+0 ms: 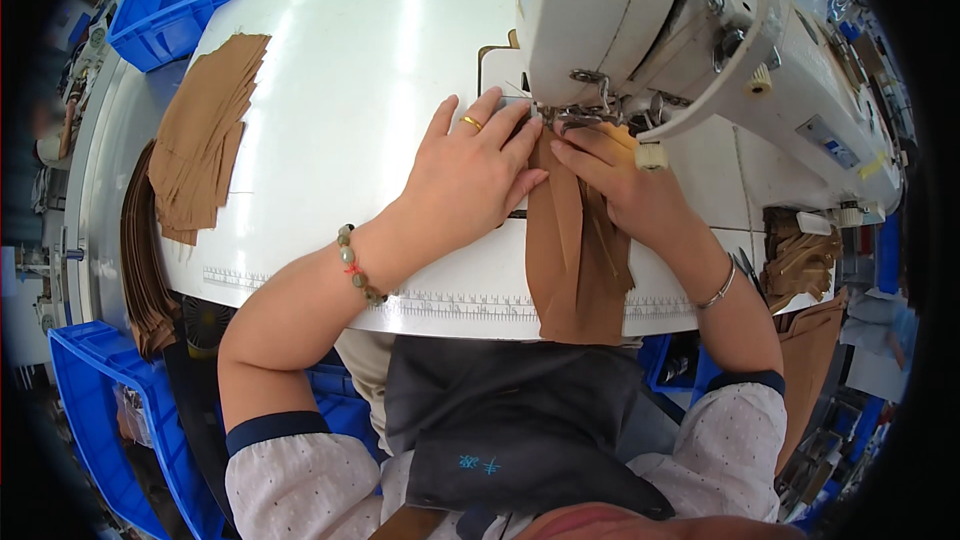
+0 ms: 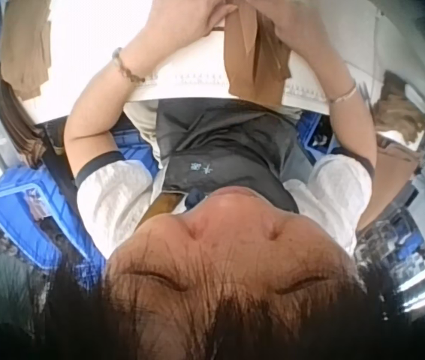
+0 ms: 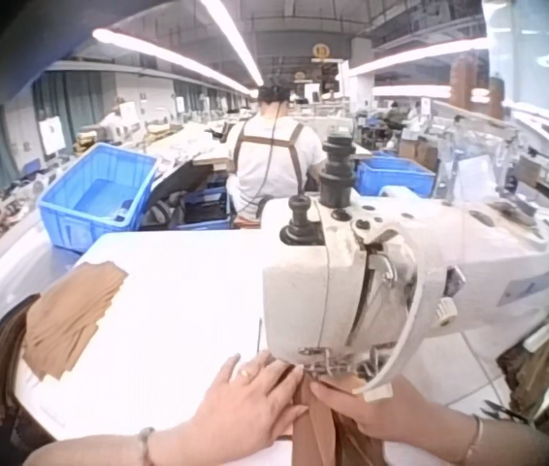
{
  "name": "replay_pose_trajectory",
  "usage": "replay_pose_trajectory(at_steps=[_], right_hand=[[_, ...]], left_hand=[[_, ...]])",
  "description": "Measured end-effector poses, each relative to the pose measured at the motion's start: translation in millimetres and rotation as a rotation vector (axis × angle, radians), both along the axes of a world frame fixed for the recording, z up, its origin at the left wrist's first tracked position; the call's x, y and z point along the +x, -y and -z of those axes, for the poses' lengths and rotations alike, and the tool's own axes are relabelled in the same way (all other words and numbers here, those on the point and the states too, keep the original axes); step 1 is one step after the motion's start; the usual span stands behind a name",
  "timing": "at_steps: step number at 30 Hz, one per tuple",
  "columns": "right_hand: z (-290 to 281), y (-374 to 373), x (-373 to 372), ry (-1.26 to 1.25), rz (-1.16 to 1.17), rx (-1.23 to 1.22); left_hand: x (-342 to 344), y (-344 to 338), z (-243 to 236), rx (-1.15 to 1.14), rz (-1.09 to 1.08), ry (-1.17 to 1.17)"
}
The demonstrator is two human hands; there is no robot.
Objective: The recorder uses a sewing machine to attach a zipper to a piece of brown leather material.
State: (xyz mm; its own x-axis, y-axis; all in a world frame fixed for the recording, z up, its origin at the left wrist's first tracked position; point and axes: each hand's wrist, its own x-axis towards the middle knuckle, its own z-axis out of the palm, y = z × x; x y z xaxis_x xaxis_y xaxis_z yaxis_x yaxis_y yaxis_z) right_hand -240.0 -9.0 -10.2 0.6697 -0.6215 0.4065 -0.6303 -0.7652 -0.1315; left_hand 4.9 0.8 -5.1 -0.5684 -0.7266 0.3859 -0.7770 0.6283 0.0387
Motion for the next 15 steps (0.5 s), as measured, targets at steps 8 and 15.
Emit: replay_pose_trajectory(at_steps=[8, 15], right_hand=[[-5.7, -6.8, -0.6, -0.032, -0.102, -0.029], [-30.9, -61.6, -6.6, -0.142, -0.389, 0.039]], left_hand=[[1.8, -50.6, -14.5, 0.041, 0.214, 0.105], [-1.7, -147.9, -19.8, -0.036, 0.313, 0.112]])
